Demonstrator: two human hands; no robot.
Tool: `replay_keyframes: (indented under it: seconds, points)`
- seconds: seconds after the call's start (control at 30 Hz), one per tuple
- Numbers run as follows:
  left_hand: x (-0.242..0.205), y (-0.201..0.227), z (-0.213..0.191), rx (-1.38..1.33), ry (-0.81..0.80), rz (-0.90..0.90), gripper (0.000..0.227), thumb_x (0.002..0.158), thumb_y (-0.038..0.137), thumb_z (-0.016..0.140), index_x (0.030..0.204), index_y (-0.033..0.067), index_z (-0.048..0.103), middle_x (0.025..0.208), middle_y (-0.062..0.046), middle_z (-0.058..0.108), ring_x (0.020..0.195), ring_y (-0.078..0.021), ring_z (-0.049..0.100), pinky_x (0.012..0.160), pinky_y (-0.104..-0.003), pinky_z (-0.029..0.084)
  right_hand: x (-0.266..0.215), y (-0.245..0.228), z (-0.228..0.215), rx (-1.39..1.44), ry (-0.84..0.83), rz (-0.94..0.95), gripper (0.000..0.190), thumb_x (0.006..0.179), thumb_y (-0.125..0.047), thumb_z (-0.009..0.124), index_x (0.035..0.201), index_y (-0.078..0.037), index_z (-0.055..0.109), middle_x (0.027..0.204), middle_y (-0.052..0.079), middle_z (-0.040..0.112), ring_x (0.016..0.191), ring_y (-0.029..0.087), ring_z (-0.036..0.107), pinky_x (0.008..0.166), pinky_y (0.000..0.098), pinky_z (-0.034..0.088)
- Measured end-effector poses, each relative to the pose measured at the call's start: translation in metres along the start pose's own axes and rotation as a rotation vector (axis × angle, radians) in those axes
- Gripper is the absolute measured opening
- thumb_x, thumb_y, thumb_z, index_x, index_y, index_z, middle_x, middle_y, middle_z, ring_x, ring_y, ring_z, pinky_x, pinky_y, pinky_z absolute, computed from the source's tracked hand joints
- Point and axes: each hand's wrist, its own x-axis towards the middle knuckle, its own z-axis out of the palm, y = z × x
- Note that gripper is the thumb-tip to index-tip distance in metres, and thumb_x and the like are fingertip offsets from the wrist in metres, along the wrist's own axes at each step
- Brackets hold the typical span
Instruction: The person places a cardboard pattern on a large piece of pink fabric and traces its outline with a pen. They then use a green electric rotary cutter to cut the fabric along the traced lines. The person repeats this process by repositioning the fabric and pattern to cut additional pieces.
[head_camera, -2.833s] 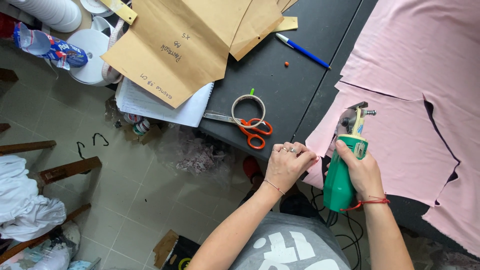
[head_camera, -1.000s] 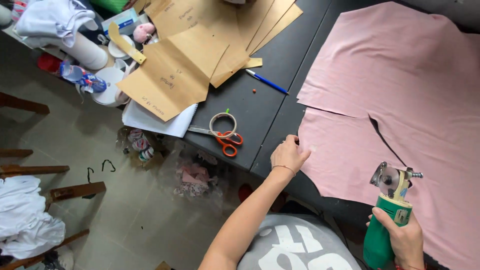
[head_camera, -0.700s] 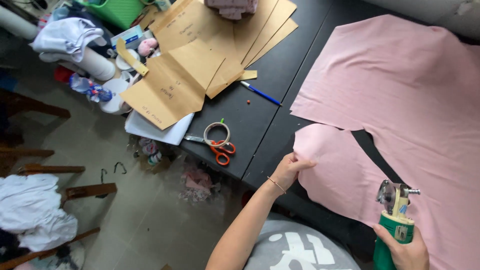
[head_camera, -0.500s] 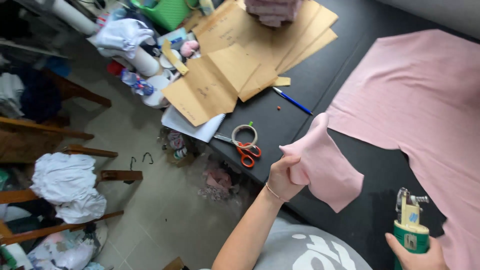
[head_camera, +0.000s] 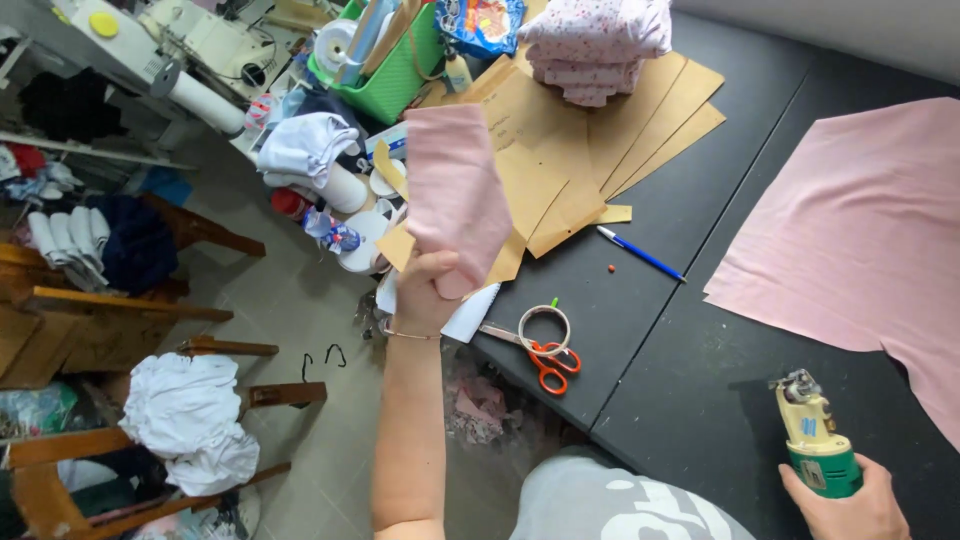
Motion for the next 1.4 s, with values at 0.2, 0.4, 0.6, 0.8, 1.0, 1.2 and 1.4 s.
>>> replay_keyframes:
  seconds: [0.2, 0.4, 0.6, 0.8, 1.0, 1.2, 1.4]
  points:
    - [0.031, -0.072, 0.008, 0.133, -0.147, 0.114, 0.057, 0.058, 0.018, 0.064, 0.108, -0.0001, 0.043, 0.131, -0.020, 0.033, 0.125, -0.0294, 0.032, 0.106, -0.036, 0.019, -0.024, -0.016, -0.017, -0.014, 0.071, -0.102, 0.062, 0.059, -0.047, 0.073, 0.108, -0.011, 0.059, 0.099, 0.007, 0.062, 0.088, 0.025, 0.060, 0.068, 0.0352, 0.047]
    - [0.030, -0.095, -0.053, -0.120, 0.182, -0.051, 0.075, 0.057, 0.002, 0.058, 0.128, 0.0025, 0.034, 0.109, -0.017, 0.051, 0.098, -0.0270, 0.051, 0.081, -0.030, 0.042, -0.033, -0.001, 0.012, -0.346, 0.325, -0.240, 0.059, 0.063, -0.058, 0.069, 0.106, -0.019, 0.057, 0.094, -0.004, 0.062, 0.088, 0.010, 0.063, 0.067, 0.0206, 0.050]
    - [0.023, -0.063, -0.068, 0.545, 0.677, -0.303, 0.034, 0.067, 0.015, 0.059, 0.098, 0.0047, 0.051, 0.098, -0.009, 0.057, 0.089, -0.0170, 0.052, 0.078, -0.025, 0.041, -0.033, 0.011, 0.028, -0.372, 0.393, -0.296, 0.058, 0.064, -0.061, 0.067, 0.106, -0.021, 0.057, 0.090, -0.005, 0.058, 0.085, 0.010, 0.062, 0.073, 0.0204, 0.050]
    - [0.007, -0.091, -0.100, 0.756, 0.700, -0.214, 0.068, 0.065, 0.015, 0.066, 0.124, 0.0037, 0.033, 0.126, -0.011, 0.042, 0.111, -0.0164, 0.046, 0.092, -0.026, 0.038, -0.033, -0.001, 0.003, -0.246, 0.207, -0.316, 0.069, 0.059, -0.059, 0.066, 0.114, -0.017, 0.059, 0.091, 0.003, 0.060, 0.086, 0.023, 0.062, 0.073, 0.0335, 0.050]
    - [-0.005, -0.122, -0.026, 1.583, 0.448, 0.398, 0.041, 0.066, 0.007, 0.057, 0.107, 0.0099, 0.055, 0.122, -0.012, 0.047, 0.110, -0.0282, 0.046, 0.091, -0.040, 0.035, -0.009, 0.017, -0.035, 0.358, -0.098, -0.341, 0.032, 0.073, -0.032, 0.059, 0.099, -0.012, 0.061, 0.096, 0.003, 0.061, 0.089, 0.019, 0.056, 0.082, 0.0318, 0.042]
    - [0.000, -0.219, 0.052, 1.307, -0.152, -0.038, 0.020, 0.074, 0.014, 0.053, 0.091, 0.0153, 0.063, 0.088, 0.001, 0.063, 0.078, -0.0118, 0.061, 0.068, -0.026, 0.046, 0.020, 0.078, -0.036, -0.005, 0.214, -0.154, 0.028, 0.073, -0.026, 0.061, 0.098, -0.015, 0.062, 0.104, 0.007, 0.058, 0.093, 0.030, 0.055, 0.078, 0.0428, 0.045]
    - [0.053, -0.310, 0.086, 1.418, -0.158, -0.298, 0.056, 0.069, 0.028, 0.059, 0.119, 0.0106, 0.042, 0.113, -0.007, 0.049, 0.103, -0.0224, 0.049, 0.081, -0.037, 0.042, 0.064, 0.149, -0.020, -0.248, 0.341, -0.055, 0.033, 0.071, -0.020, 0.060, 0.104, -0.015, 0.061, 0.101, 0.009, 0.061, 0.089, 0.029, 0.059, 0.068, 0.0419, 0.046]
